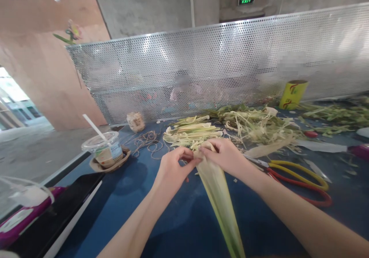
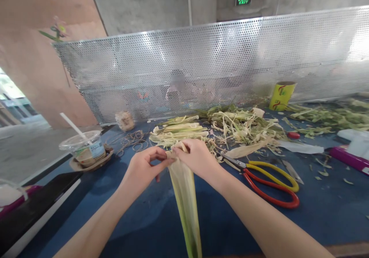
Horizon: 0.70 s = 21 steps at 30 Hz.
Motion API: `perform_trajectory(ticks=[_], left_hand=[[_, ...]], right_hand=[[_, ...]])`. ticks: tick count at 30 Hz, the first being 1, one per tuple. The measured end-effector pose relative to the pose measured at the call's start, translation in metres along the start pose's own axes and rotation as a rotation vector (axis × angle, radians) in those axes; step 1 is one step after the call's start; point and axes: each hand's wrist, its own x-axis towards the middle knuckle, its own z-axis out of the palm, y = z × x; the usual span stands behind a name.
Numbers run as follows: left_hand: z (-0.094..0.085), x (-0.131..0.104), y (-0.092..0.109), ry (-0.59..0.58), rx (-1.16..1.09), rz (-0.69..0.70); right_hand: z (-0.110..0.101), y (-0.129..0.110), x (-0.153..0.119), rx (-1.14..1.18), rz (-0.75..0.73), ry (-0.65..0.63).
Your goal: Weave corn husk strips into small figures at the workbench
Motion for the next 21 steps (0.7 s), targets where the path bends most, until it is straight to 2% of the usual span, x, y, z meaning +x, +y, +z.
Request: perform_trajectory(ticks=[3, 5, 7, 9, 11, 12, 13, 14, 15, 17, 19, 21], left_hand=[[0.000, 0.002, 0.000, -0.039, 0.050, -0.008], [0.002, 0.001, -0.001, 0.007, 0.156, 0.069], [0.005, 0.000, -0.004, 0.110, 0.343, 0.291], [0.008, -0.002, -0.006, 0.206, 0.524, 0.613], [0.011, -0.005, -0.007, 0.254, 0.607, 0.890], [0.012, -0.006, -0.007, 0.266, 0.606, 0.969], [0.013, -0.007, -0.006, 0.281, 0.587, 0.981], [0.014, -0.008, -0.005, 0.295, 0.555, 0.924], [0.015, -0.008, -0.003, 0.296, 0.511, 0.811], [0.015, -0.008, -0.001, 0.255, 0.397, 0.510], [0.015, -0.004, -0.001, 0.168, 0.256, 0.250], [0.013, 0.001, -0.003, 0.067, 0.076, 0.076]], right_hand=[[0.001, 0.000, 0.000, -0.028, 0.036, -0.006], [0.002, -0.001, 0.000, -0.034, 0.082, 0.002], [0.003, 0.000, 0.000, -0.036, 0.122, 0.019], [0.002, 0.002, 0.002, -0.047, 0.152, 0.036], [0.001, 0.004, 0.004, -0.061, 0.178, 0.053], [0.000, 0.005, 0.005, -0.066, 0.186, 0.059], [-0.002, 0.006, 0.006, -0.068, 0.190, 0.065], [-0.003, 0.006, 0.007, -0.068, 0.190, 0.069], [-0.005, 0.006, 0.007, -0.067, 0.187, 0.071], [-0.007, 0.005, 0.007, -0.067, 0.177, 0.073], [-0.008, 0.003, 0.007, -0.069, 0.167, 0.076], [-0.008, 0.003, 0.006, -0.067, 0.156, 0.076]])
